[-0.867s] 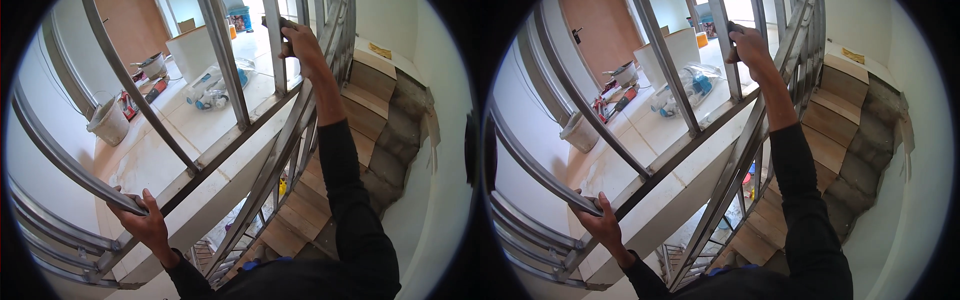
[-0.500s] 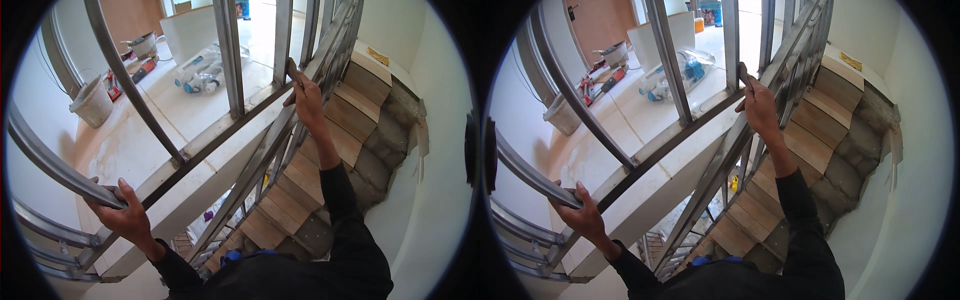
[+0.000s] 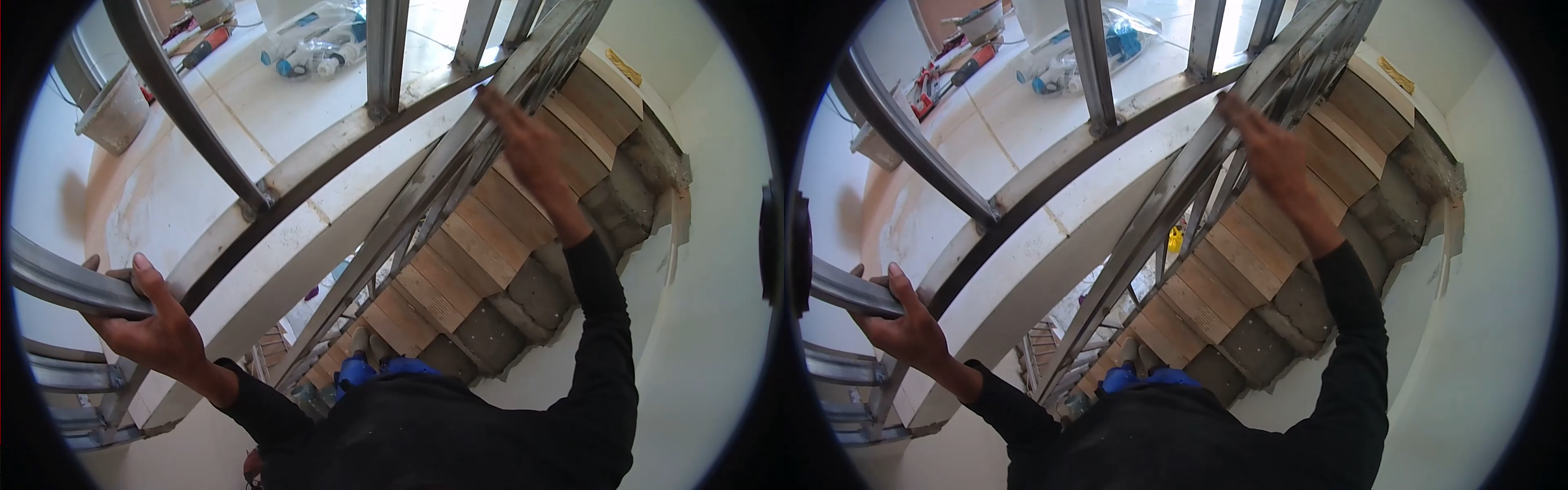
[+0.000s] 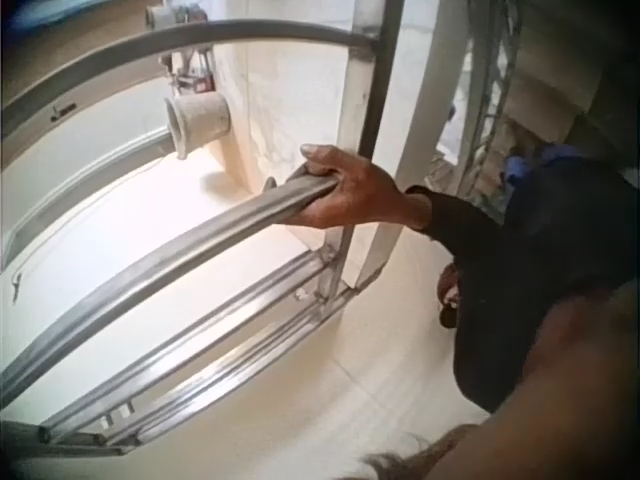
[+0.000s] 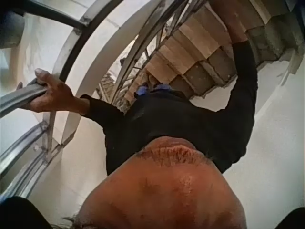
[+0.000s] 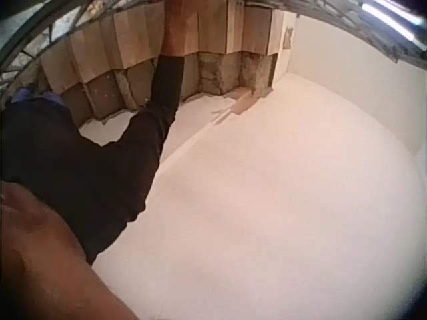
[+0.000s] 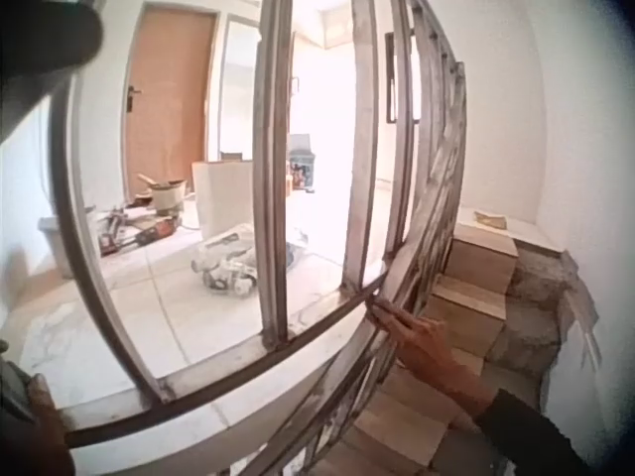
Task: Measure, position, and secure a metal handrail on a spiral staircase.
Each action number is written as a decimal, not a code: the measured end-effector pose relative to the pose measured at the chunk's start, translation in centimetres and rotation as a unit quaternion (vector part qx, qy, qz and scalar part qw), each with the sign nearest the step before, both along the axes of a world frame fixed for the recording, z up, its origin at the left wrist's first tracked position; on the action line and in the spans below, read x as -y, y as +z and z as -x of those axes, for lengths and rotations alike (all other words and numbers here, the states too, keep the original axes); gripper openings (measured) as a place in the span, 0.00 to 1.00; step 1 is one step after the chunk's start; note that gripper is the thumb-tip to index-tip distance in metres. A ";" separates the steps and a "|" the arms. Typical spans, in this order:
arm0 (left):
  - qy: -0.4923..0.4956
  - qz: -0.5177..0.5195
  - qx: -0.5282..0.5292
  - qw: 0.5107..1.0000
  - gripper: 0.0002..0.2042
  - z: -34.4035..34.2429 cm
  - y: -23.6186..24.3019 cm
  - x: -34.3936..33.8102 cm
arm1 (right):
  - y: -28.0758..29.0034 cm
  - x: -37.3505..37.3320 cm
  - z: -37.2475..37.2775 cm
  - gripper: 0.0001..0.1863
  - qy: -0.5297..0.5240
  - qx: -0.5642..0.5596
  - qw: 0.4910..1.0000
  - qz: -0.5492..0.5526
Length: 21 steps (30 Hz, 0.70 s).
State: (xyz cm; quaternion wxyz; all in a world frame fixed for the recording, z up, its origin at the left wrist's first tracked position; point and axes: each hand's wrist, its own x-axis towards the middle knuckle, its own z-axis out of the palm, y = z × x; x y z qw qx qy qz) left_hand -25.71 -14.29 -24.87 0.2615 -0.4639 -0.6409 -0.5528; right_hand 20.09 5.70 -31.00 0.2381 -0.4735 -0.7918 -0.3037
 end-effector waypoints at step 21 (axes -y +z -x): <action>-0.254 0.382 0.242 0.855 0.51 1.5 7.4 1.7 | -19.1 17.5 13.5 0.32 0.288 -0.149 0.895 0.307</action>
